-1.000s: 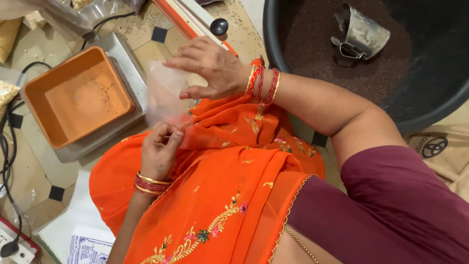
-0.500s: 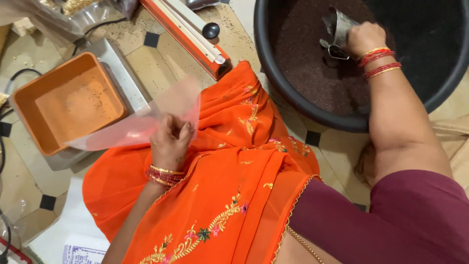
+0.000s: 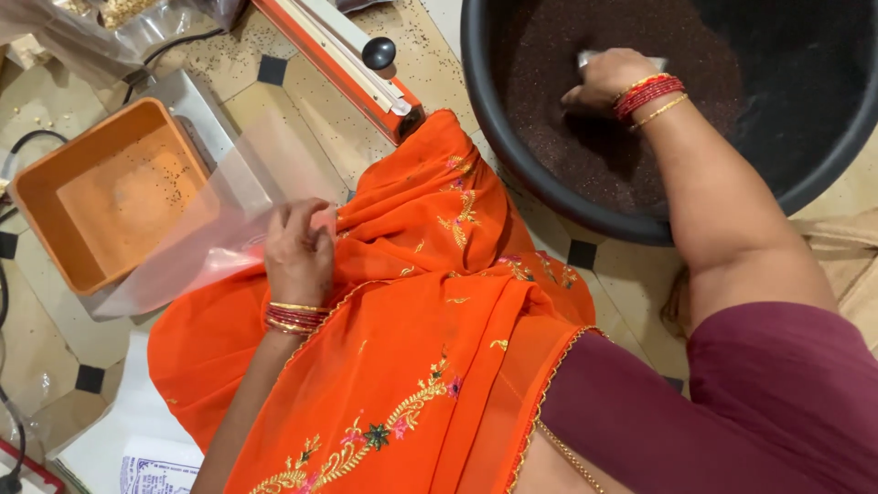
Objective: Scooping dark granular food material from a large tub into plastic bags, weighing them on a digital scale, and sealing them with a heat sealer.
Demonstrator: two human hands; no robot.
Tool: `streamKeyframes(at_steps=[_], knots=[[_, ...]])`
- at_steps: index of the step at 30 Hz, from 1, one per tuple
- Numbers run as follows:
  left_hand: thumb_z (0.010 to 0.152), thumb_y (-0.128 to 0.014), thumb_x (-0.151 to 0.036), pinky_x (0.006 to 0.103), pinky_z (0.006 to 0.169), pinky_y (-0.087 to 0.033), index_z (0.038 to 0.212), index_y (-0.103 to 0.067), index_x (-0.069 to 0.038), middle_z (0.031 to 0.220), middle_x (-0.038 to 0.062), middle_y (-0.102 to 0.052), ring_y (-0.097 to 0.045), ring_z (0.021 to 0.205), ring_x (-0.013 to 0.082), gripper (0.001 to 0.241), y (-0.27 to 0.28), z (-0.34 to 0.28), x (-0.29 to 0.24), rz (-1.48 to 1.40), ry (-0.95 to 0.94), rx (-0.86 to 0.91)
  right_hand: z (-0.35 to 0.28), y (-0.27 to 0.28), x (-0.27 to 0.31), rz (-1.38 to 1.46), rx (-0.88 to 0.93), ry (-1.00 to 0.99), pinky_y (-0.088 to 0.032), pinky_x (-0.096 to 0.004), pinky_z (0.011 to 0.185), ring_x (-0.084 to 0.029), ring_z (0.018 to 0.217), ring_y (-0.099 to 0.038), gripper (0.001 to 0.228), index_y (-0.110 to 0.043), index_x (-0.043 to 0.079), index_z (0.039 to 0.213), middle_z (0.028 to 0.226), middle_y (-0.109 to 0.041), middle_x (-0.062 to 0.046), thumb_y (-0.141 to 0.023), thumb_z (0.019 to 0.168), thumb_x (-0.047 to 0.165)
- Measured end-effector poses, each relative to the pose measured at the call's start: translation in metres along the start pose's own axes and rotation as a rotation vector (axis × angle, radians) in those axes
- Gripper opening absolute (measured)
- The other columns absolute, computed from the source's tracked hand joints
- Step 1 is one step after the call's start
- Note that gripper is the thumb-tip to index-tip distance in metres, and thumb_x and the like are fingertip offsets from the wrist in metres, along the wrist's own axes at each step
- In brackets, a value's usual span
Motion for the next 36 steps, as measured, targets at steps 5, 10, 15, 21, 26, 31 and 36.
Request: streamKeyframes(at_steps=[5,10,15,21,26,31,36], knots=[[0.081,-0.062,0.009,0.0404,0.073,-0.055,0.124,-0.071,-0.007,0.120,0.014,-0.068,-0.067,0.078,0.0267,0.046,-0.013,0.002,0.043,0.168,-0.081,0.082,-0.021,0.035,-0.011,-0.102,-0.088,-0.027,-0.055,-0.049,0.095,-0.036,0.106,-0.072,0.056,-0.071,0.021,0.134,0.116,-0.075,-0.021,-0.070,0.091,0.057],[0.081,-0.062,0.006,0.0392,0.074,-0.054,0.133,-0.063,-0.006,0.118,0.018,-0.063,-0.065,0.075,0.0262,0.053,-0.011,0.006,0.029,0.095,0.060,0.068,0.068,-0.054,-0.129,-0.274,-0.469,-0.177,-0.050,-0.046,0.095,-0.031,0.105,-0.072,0.051,-0.084,0.011,0.106,0.099,-0.080,-0.015,-0.077,0.092,0.060],[0.079,-0.056,0.010,0.0331,0.078,-0.059,0.130,-0.071,-0.008,0.125,0.014,-0.066,-0.069,0.092,0.0255,0.056,-0.020,0.007,0.029,0.050,-0.122,0.088,0.073,-0.065,-0.089,0.138,-0.208,-0.146,-0.050,-0.055,0.085,-0.041,0.099,-0.070,0.029,-0.083,0.024,0.102,0.105,-0.075,-0.011,-0.074,0.083,0.045],[0.077,-0.052,0.006,0.0311,0.066,-0.058,0.142,-0.055,-0.006,0.143,0.013,-0.059,-0.068,0.063,0.0230,0.067,-0.028,0.045,-0.074,-0.175,0.041,0.299,0.046,-0.045,0.007,0.793,-0.020,0.187,-0.055,-0.040,0.078,-0.028,0.083,-0.070,0.018,-0.084,0.012,0.085,0.086,-0.076,-0.011,-0.078,0.073,0.024],[0.078,-0.052,0.007,0.0296,0.074,-0.060,0.147,-0.051,-0.009,0.149,0.011,-0.056,-0.071,0.086,0.0212,0.071,-0.059,0.089,-0.159,-0.206,-0.200,0.361,-0.012,0.030,-0.026,1.119,-0.144,0.093,-0.046,-0.034,0.060,-0.016,0.063,-0.057,0.011,-0.079,0.008,0.080,0.074,-0.069,-0.004,-0.075,0.076,0.018],[0.079,-0.059,0.010,0.0348,0.109,-0.055,0.150,-0.050,-0.011,0.154,0.010,-0.053,-0.062,0.133,0.0303,0.075,-0.151,0.145,-0.215,-0.213,-0.563,0.265,-0.023,0.047,-0.099,1.645,-0.385,0.150,-0.034,-0.023,0.048,-0.008,0.053,-0.049,0.008,-0.070,0.009,0.072,0.066,-0.060,0.000,-0.072,0.079,0.013],[0.075,-0.063,0.010,0.0397,0.112,-0.045,0.140,-0.058,-0.010,0.150,0.014,-0.049,-0.055,0.133,0.0347,0.068,-0.279,0.199,-0.204,-0.017,-0.437,0.208,-0.020,0.026,-0.196,2.125,-0.838,0.068,-0.042,-0.023,0.050,-0.012,0.057,-0.060,0.014,-0.071,0.009,0.078,0.070,-0.066,-0.002,-0.081,0.088,0.005]])
Point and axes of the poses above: each hand's wrist, its own z-axis towards the middle knuckle, its own y-axis out of the back of the hand, x = y × z, the point moved 3 cm from there along z, towards the middle knuckle
